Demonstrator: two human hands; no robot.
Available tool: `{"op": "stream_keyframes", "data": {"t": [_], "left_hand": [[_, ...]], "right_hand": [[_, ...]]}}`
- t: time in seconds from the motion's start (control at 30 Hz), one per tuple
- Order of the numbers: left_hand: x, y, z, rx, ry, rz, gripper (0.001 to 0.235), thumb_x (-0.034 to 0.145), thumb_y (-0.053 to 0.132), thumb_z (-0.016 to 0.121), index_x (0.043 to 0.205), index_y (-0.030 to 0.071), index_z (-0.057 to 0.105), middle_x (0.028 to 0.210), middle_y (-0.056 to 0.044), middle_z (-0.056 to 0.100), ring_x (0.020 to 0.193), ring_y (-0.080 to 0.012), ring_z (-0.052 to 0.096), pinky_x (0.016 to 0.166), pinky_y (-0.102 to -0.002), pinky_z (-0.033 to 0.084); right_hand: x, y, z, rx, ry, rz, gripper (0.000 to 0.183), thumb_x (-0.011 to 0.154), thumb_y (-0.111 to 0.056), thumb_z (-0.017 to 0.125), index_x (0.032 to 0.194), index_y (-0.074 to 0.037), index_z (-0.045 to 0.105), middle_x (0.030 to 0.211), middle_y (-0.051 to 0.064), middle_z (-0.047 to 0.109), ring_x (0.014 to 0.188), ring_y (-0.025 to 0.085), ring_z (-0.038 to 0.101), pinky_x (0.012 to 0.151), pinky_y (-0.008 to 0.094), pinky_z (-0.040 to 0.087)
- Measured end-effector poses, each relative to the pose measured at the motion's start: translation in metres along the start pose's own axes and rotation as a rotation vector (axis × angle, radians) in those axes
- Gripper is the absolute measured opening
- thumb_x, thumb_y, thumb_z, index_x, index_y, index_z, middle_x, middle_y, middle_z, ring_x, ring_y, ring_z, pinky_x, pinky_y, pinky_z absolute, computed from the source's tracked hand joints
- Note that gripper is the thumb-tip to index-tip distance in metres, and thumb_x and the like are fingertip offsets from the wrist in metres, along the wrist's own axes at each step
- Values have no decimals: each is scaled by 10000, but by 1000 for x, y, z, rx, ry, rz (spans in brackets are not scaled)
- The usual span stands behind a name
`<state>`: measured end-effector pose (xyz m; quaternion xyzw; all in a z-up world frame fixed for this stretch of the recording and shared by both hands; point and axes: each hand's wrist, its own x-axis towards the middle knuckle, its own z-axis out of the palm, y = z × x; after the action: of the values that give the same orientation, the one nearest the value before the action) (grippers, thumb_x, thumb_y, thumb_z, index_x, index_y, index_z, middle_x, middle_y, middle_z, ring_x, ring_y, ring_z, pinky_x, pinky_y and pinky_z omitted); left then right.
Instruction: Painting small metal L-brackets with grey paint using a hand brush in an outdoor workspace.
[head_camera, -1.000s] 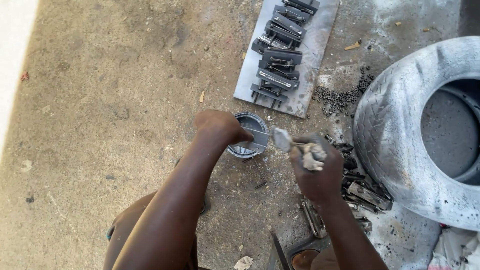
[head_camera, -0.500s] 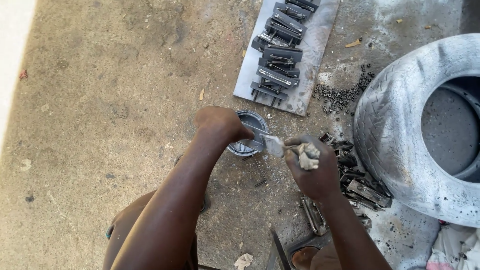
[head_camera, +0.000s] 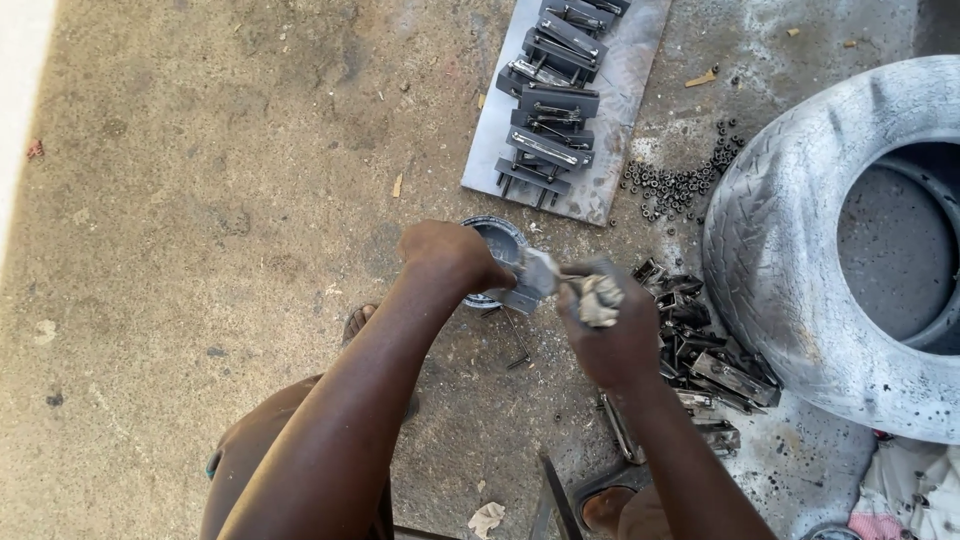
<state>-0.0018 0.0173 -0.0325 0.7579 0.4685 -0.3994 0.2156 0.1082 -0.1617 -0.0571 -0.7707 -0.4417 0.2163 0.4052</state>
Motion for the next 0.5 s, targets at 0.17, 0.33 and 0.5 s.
{"op": "stream_keyframes", "data": {"t": [0.17, 0.33, 0.5], "left_hand": [[-12, -7, -14, -95, 30, -11, 755, 830, 693, 684, 1282, 88, 714, 1123, -170, 758, 1107, -363, 714, 849, -535, 587], [-9, -6, -8, -42, 10, -5, 799, 824, 738, 656, 1294, 94, 709, 1131, -164, 758, 1121, -349, 710, 867, -532, 578], [-15, -10, -13, -153, 28, -28, 760, 821, 699, 699, 1261, 80, 717, 1072, -190, 763, 1075, -386, 720, 828, -538, 597]], "right_hand": [[4, -3, -23, 1, 91, 67, 139, 923, -92, 697, 1054, -122, 733, 887, 132, 743, 881, 327, 724, 812, 446, 546], [-3, -14, -1, 70, 53, 4, 121, 914, -85, 732, 1031, -111, 744, 887, 143, 763, 880, 354, 753, 789, 434, 576], [5, 4, -27, -74, 77, -8, 132, 878, -63, 738, 1002, -108, 741, 847, 170, 734, 873, 411, 724, 768, 490, 551]]}}
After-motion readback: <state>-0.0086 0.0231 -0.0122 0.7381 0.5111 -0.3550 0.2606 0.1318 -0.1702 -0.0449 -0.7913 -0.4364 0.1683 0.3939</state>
